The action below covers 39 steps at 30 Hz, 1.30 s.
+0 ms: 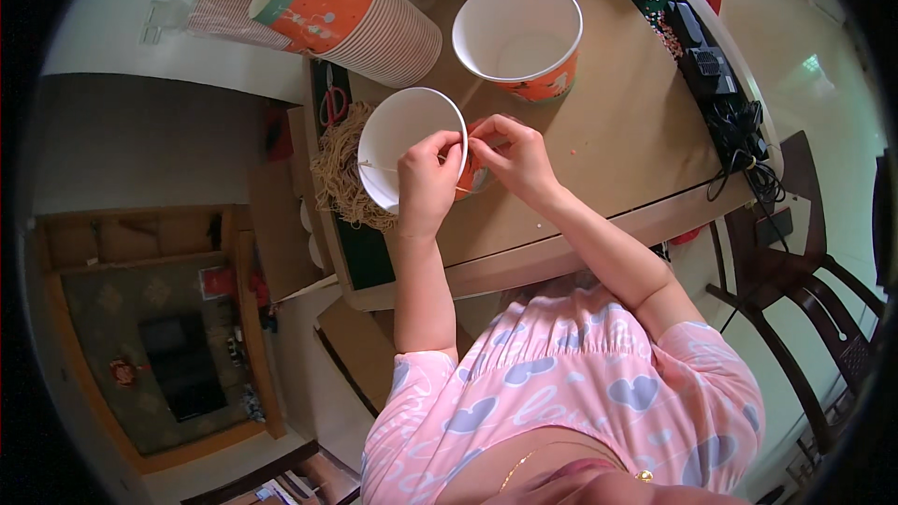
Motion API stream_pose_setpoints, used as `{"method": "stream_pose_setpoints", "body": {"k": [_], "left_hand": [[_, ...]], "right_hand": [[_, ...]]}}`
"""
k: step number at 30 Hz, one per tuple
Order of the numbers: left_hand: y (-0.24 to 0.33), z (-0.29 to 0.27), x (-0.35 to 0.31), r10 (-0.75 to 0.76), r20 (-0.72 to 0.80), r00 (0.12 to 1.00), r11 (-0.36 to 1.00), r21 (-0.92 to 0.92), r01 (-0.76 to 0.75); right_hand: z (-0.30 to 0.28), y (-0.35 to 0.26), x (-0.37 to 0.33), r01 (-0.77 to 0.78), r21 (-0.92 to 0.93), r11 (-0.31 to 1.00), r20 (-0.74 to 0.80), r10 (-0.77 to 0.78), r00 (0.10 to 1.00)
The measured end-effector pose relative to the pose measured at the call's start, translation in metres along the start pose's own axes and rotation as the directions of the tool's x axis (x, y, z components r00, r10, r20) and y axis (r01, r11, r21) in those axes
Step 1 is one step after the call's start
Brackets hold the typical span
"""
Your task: The recorder is attaching rubber bands or string loops to paper bowls to create handles.
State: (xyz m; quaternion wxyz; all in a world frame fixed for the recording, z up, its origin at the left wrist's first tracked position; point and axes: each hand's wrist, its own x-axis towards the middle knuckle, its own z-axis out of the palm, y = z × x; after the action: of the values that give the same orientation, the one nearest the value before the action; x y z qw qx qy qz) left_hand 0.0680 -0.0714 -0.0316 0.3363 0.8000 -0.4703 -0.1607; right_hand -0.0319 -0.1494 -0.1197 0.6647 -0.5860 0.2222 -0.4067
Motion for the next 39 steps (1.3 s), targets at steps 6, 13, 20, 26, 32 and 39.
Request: {"method": "stream_pose_setpoints", "body": {"k": [6, 13, 20, 26, 32, 39], "left_hand": [[-0.008, -0.002, -0.006, 0.025, -0.072, 0.997, 0.997, -0.066, -0.029], [-0.008, -0.01, -0.011, 0.103, -0.146, 0.984, 0.966, -0.22, -0.134], [-0.022, -0.038, -0.046, 0.246, 0.103, 0.964, 0.969, 0.016, -0.248], [-0.037, -0.056, -0.046, -0.071, -0.313, 0.947, 0.916, -0.396, -0.062], [-0.014, -0.031, -0.045, 0.324, -0.12, 0.939, 0.946, 0.018, -0.324], [-0.014, -0.009, -0.03, 0.107, 0.084, 0.991, 0.955, -0.285, -0.079]], "right_hand": [[-0.011, -0.031, -0.002, 0.265, -0.227, 0.937, -0.002, -0.273, 0.962], [-0.013, -0.068, 0.042, 0.461, -0.565, 0.685, 0.487, -0.175, 0.856], [-0.014, -0.078, 0.061, 0.691, -0.481, 0.539, 0.714, -0.216, 0.666], [-0.022, -0.094, 0.042, 0.366, -0.576, 0.731, 0.662, 0.155, 0.733], [-0.024, -0.083, 0.026, 0.213, -0.548, 0.809, 0.545, 0.152, 0.825], [-0.028, -0.071, 0.012, 0.141, -0.501, 0.854, 0.431, 0.105, 0.896]]}}
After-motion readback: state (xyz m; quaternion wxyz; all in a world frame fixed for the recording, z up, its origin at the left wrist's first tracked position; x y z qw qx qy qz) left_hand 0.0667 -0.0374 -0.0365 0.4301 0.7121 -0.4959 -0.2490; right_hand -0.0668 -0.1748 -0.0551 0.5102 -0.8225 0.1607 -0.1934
